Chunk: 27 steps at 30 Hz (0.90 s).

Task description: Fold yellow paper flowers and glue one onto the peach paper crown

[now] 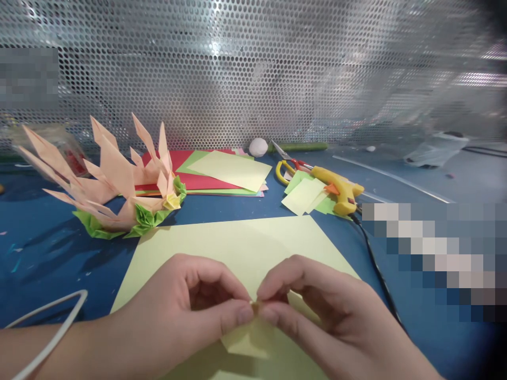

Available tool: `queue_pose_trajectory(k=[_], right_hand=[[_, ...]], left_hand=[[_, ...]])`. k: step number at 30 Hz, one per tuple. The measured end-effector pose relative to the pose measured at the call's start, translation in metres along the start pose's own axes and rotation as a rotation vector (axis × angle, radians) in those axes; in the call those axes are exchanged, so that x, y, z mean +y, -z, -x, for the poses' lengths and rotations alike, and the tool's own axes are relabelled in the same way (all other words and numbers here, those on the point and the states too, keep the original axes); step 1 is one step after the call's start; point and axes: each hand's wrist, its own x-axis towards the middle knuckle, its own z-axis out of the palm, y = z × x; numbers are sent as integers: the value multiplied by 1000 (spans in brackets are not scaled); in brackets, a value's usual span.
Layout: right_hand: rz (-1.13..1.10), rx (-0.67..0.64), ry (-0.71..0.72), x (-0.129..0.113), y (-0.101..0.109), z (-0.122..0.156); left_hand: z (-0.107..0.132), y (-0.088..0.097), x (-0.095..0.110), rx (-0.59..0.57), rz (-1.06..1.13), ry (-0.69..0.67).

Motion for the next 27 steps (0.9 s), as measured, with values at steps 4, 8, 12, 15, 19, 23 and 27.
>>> queue_pose_trajectory(k=[4, 8, 12, 15, 19, 23, 27], right_hand=[[-74, 12, -22, 1, -5, 1], [-20, 77, 9, 4, -9, 3], [93, 72, 140, 3, -4, 0], [140, -29, 243, 1, 1, -1], [105, -131, 315, 2, 4, -1], [157, -55, 367, 4, 5, 0], [306, 30, 379, 3, 4, 0]], left_hand=[[-2, 0, 0, 33, 79, -44], [-3, -1, -1, 2, 96, -41], [-1, -1, -2, -19, 65, -64], [1, -1, -3, -53, 51, -50], [1, -2, -4, -112, -13, -35], [-2, -2, -4, -137, 3, -46], [-3, -2, -1, -85, 70, -11]])
